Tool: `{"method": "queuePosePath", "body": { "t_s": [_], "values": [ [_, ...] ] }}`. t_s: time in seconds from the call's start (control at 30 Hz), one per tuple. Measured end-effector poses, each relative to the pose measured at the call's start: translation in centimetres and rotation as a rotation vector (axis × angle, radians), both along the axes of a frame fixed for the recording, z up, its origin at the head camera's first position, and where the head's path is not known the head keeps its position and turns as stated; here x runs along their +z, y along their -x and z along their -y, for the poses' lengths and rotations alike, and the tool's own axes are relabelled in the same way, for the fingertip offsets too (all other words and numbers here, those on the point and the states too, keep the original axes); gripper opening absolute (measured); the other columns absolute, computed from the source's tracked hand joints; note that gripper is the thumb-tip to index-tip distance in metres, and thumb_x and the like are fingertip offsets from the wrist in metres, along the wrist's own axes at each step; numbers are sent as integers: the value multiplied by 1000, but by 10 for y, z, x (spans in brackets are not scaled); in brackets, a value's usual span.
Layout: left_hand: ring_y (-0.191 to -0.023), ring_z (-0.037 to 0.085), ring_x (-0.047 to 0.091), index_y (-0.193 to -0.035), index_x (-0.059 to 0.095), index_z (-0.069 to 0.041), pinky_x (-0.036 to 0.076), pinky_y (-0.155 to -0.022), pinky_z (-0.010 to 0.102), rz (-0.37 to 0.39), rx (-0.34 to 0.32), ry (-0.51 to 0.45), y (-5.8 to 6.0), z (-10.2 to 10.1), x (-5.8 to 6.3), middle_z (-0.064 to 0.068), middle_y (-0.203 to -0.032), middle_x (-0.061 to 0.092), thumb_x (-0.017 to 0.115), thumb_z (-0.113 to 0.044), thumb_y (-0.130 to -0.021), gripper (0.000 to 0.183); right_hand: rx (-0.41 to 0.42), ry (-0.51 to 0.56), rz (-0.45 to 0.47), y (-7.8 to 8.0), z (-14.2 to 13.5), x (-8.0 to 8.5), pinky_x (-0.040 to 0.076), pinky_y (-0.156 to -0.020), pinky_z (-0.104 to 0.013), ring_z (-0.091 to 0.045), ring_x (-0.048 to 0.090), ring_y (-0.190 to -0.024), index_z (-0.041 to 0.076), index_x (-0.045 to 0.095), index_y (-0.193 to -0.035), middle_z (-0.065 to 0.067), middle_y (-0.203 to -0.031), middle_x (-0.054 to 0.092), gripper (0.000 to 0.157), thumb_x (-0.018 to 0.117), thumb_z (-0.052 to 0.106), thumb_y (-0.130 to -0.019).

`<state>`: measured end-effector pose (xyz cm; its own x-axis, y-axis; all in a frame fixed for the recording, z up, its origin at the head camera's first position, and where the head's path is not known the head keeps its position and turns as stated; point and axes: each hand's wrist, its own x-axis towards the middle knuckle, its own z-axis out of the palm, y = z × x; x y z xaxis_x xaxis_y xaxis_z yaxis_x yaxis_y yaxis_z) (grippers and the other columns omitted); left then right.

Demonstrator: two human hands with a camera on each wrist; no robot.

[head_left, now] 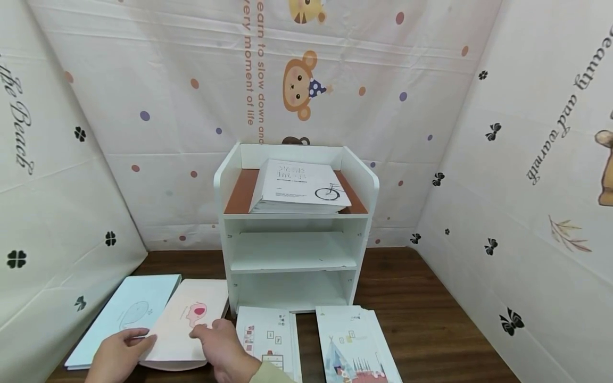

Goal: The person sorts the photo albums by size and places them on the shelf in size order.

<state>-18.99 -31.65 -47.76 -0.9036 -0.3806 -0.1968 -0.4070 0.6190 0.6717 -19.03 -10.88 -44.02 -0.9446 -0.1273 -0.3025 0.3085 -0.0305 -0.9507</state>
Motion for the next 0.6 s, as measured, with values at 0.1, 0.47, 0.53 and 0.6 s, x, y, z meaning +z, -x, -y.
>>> {"method": "queuePosePath", "body": {
  "t_s": [0.1, 0.47, 0.53, 0.6],
  "values": [
    [-76, 21, 62, -116, 55, 14, 51, -63, 38, -13, 8, 7, 0, 1, 0, 20, -88, 67, 69, -51, -79, 76, 3, 3, 2, 0, -1, 0, 25, -103, -66, -48, 36, -124, -21, 41, -121, -38, -129, 39, 63, 67, 10, -73],
    [-84, 26, 59, -124, 51, 13, 55, -72, 44, 35, 1, -36, 4, 6, -6, 33, -117, 56, 61, -75, -69, 104, -47, 135, -34, 2, 0, -3, 31, -104, -60, -42, 41, -119, -18, 37, -123, -31, -126, 40, 61, 64, 3, -72],
    [-85, 26, 59, -126, 50, 13, 55, -72, 44, 46, 17, -60, 4, 6, -7, 34, -122, 53, 60, -77, -68, 107, -53, 158, -43, 2, 2, -4, 35, -103, -57, -36, 44, -115, -16, 38, -120, -26, -122, 44, 58, 64, 2, -72],
    [-83, 25, 59, -126, 49, 12, 56, -72, 43, 51, 39, -80, 4, 7, -8, 35, -123, 51, 60, -78, -67, 109, -54, 188, -42, 2, 4, -5, 42, -99, -52, -32, 50, -108, -14, 40, -118, -22, -117, 47, 54, 63, 1, -71]
  ]
}}
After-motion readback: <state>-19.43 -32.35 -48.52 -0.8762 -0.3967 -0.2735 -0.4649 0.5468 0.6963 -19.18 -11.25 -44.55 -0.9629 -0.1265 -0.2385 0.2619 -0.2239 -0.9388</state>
